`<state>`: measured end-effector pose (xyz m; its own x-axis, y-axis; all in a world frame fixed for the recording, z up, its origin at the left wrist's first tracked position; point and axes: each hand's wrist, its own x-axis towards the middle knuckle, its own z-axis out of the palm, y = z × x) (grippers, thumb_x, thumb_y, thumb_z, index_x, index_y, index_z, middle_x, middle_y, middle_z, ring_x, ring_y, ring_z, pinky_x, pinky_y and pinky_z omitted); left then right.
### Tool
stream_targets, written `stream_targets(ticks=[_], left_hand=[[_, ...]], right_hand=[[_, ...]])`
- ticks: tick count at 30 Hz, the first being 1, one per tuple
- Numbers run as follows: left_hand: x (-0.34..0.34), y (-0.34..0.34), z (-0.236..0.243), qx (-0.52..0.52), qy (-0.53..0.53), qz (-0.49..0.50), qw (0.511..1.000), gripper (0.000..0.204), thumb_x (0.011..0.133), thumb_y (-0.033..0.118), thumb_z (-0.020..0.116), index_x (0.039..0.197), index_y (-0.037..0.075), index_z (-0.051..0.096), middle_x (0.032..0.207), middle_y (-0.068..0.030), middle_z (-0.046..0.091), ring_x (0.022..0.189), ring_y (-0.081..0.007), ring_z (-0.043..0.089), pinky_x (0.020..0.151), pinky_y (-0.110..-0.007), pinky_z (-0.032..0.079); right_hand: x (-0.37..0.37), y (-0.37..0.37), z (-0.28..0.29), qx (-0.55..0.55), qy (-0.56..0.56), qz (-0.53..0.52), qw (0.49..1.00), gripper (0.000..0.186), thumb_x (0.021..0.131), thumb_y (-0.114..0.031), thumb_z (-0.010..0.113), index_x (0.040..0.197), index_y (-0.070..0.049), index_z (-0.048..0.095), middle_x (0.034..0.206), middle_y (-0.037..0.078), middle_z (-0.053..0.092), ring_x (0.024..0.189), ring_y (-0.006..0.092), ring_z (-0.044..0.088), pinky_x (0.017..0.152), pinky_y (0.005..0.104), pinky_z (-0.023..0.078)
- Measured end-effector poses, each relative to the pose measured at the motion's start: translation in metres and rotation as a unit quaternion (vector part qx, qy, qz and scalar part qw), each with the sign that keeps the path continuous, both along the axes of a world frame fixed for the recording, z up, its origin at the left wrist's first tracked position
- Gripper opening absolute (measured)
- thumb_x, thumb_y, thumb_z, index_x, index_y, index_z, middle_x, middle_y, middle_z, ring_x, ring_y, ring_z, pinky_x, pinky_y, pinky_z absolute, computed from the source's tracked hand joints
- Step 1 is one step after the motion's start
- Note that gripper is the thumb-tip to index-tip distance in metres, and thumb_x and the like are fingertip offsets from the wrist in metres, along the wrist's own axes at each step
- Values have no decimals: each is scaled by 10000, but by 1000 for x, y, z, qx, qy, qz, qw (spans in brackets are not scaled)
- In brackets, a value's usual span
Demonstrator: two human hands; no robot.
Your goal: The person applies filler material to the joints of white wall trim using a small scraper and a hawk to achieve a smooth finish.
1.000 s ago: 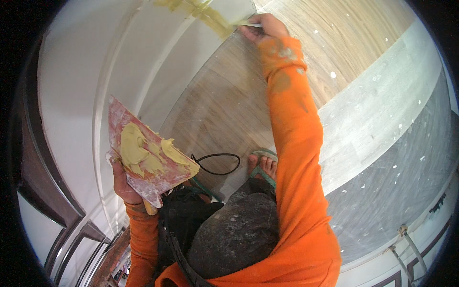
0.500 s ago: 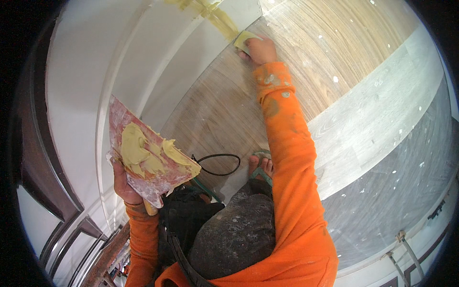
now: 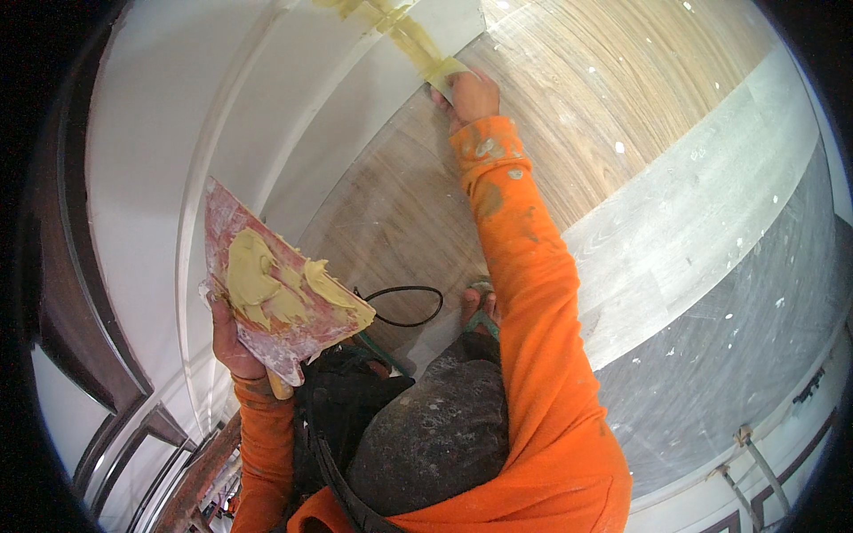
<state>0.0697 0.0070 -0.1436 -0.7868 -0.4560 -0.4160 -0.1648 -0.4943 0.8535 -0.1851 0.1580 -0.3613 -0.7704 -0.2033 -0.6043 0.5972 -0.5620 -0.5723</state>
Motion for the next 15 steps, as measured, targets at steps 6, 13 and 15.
stream_targets(ticks=[6, 13, 15], left_hand=[[-1, -1, 1, 25, 18, -16, 999, 502, 934, 370, 345, 1292, 18, 364, 1267, -138, 457, 1136, -274, 469, 965, -408, 381], [-3, 1, 0, -13, -25, 0, 1000, 548, 903, 393, 408, 1296, 15, 349, 1260, -157, 458, 1122, -289, 484, 947, -416, 404], [-2, 0, 1, -7, -24, -3, 1000, 552, 904, 400, 406, 1296, 15, 349, 1260, -157, 458, 1122, -288, 484, 944, -416, 406]], right_hand=[[1, -3, 4, 8, -20, -30, 999, 343, 824, 3, 438, 1165, 44, 444, 1070, 158, 507, 822, 241, 560, 651, 297, 510], [3, 1, 20, -9, 4, -28, 1000, 348, 798, 12, 440, 1140, 68, 478, 1064, 165, 513, 856, 237, 547, 624, 284, 510], [5, 0, 29, -8, 7, -28, 1000, 340, 800, 5, 442, 1131, 67, 486, 1062, 159, 514, 853, 231, 547, 631, 282, 509]])
